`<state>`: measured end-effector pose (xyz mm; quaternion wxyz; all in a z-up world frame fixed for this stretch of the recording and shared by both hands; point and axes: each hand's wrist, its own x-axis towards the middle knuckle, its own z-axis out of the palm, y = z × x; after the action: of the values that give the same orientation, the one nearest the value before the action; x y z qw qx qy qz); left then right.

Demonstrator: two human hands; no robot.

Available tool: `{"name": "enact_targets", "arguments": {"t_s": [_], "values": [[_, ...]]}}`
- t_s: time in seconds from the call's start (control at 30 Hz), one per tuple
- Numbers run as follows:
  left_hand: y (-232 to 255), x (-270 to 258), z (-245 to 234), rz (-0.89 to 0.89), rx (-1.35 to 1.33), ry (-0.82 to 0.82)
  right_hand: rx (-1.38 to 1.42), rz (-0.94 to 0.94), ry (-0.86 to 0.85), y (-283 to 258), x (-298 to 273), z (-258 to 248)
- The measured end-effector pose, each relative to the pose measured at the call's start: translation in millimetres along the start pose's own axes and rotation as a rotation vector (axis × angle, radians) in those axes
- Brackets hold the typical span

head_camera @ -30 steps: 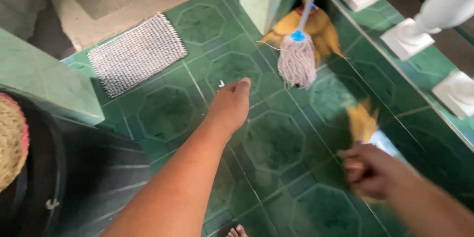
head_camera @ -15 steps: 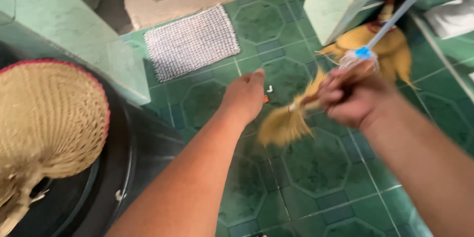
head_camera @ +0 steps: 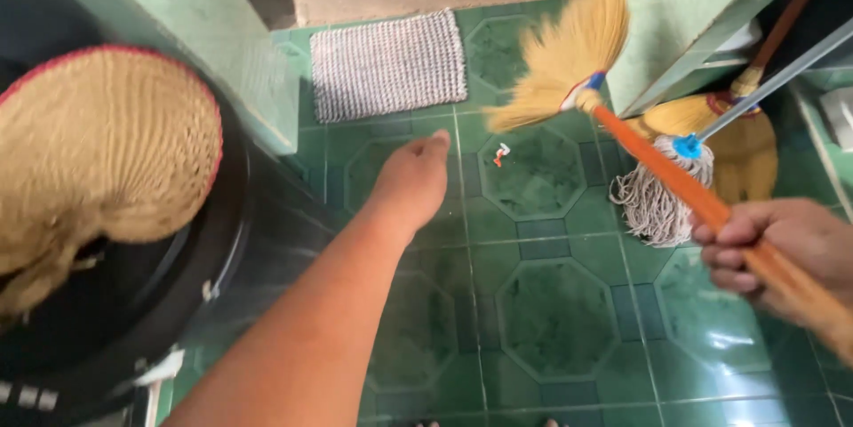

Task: Sweeping the floor and under a wooden bench using a broom.

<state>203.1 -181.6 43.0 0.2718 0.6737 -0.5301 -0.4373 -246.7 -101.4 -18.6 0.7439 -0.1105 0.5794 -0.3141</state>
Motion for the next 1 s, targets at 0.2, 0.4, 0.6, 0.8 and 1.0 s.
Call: {"name": "enact_targets", "arguments": {"t_s": [0.2,0.4,0.6,0.8,1.0], "values": [[17,-23,8,-0.075,-0.153,0.088,-0.105,-0.084,-0.206,-28,5,-8],[14,-49,7,-0.122,-0.236,0.116,-0.634,0.049,0.160,-42,18,-39],[-19,-61,-13,-0.123,-0.209,0.217,-0.778,0.117,0.150,-41,15,-28],[-41,-103,-20,-0.153,-0.238,0.293,-0.944,0.255,0.157,-31,-50,46],[-55,-161,-41,-0.204,-0.206,0.341,-0.957,0.348,-0.091,-4,-54,72]]}}
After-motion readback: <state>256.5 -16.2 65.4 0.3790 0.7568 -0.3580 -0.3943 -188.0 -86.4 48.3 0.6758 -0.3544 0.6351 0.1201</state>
